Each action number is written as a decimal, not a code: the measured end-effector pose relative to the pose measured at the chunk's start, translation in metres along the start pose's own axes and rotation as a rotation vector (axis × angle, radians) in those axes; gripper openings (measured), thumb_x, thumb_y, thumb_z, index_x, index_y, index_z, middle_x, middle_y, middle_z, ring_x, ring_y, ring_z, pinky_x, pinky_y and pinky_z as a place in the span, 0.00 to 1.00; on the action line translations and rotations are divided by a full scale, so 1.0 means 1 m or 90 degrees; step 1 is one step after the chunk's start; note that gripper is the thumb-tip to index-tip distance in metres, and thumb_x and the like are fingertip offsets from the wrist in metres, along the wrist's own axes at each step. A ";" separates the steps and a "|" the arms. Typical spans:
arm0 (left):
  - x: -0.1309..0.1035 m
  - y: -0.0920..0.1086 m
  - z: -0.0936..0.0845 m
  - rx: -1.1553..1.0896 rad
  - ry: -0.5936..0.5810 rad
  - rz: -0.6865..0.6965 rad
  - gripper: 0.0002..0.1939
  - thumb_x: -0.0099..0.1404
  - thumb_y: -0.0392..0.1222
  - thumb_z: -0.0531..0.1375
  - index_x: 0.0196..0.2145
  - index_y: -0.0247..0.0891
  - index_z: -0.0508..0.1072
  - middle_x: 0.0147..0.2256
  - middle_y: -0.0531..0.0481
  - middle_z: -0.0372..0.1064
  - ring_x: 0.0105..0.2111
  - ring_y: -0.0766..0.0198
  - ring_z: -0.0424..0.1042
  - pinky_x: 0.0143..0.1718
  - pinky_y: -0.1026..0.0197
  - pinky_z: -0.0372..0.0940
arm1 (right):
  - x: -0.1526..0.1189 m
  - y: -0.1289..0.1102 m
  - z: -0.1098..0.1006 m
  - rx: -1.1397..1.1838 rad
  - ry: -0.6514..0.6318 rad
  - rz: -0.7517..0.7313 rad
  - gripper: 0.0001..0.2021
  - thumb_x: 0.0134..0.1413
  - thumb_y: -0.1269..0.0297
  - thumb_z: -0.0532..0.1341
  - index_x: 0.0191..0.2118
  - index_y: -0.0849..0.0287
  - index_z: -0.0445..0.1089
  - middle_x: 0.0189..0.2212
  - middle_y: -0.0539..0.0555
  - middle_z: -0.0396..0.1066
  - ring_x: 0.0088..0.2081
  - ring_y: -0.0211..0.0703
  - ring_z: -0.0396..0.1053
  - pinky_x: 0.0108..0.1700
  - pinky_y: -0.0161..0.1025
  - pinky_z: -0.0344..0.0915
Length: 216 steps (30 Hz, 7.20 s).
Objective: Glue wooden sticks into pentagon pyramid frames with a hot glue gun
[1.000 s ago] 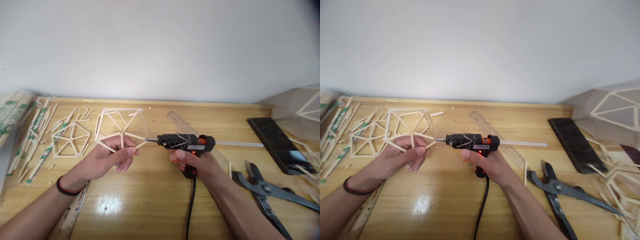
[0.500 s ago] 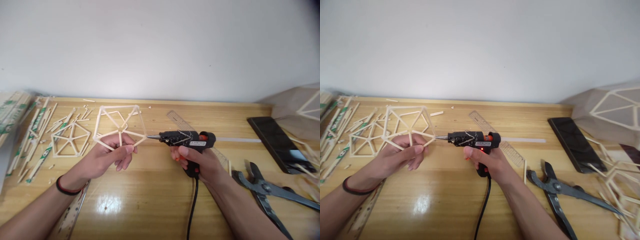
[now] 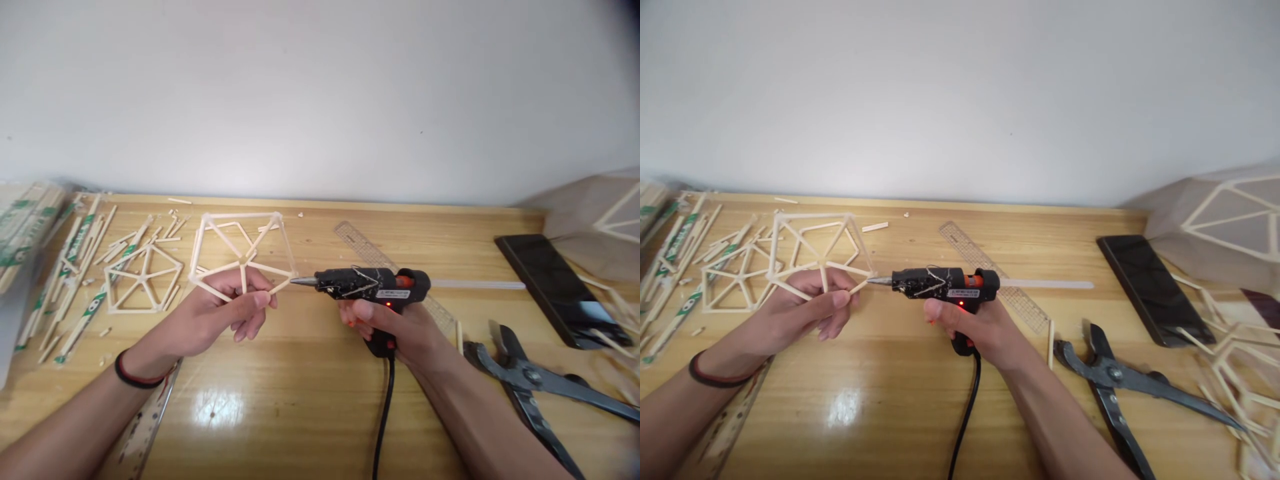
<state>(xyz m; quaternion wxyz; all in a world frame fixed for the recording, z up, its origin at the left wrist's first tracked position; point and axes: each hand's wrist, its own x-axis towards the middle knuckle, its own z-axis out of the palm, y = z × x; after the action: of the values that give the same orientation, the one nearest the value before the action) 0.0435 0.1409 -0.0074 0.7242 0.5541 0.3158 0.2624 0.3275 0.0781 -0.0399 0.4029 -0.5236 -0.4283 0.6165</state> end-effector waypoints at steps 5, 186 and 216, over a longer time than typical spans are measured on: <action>-0.001 0.002 0.001 0.033 0.004 -0.001 0.09 0.75 0.42 0.62 0.37 0.36 0.76 0.21 0.56 0.70 0.19 0.73 0.66 0.22 0.71 0.60 | 0.000 -0.003 0.002 -0.005 0.015 0.001 0.27 0.48 0.35 0.73 0.26 0.57 0.74 0.19 0.50 0.66 0.21 0.37 0.60 0.22 0.38 0.53; 0.009 -0.014 -0.004 -0.173 0.073 -0.005 0.18 0.58 0.48 0.77 0.37 0.33 0.79 0.31 0.47 0.81 0.31 0.64 0.77 0.32 0.64 0.66 | -0.010 -0.023 0.042 -0.464 0.060 -0.218 0.14 0.69 0.54 0.60 0.33 0.55 0.72 0.27 0.51 0.72 0.28 0.42 0.69 0.31 0.38 0.65; -0.005 0.006 -0.011 0.054 -0.109 -0.134 0.20 0.57 0.44 0.75 0.46 0.36 0.79 0.28 0.55 0.74 0.26 0.67 0.72 0.27 0.67 0.64 | -0.002 -0.019 0.016 -0.383 0.260 -0.192 0.11 0.63 0.53 0.59 0.37 0.54 0.72 0.31 0.54 0.75 0.36 0.51 0.74 0.39 0.44 0.68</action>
<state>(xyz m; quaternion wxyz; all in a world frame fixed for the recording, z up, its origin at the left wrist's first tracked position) 0.0318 0.1462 -0.0029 0.7478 0.5685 0.3202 0.1228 0.3128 0.0806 -0.0203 0.3942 -0.6617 -0.5729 0.2803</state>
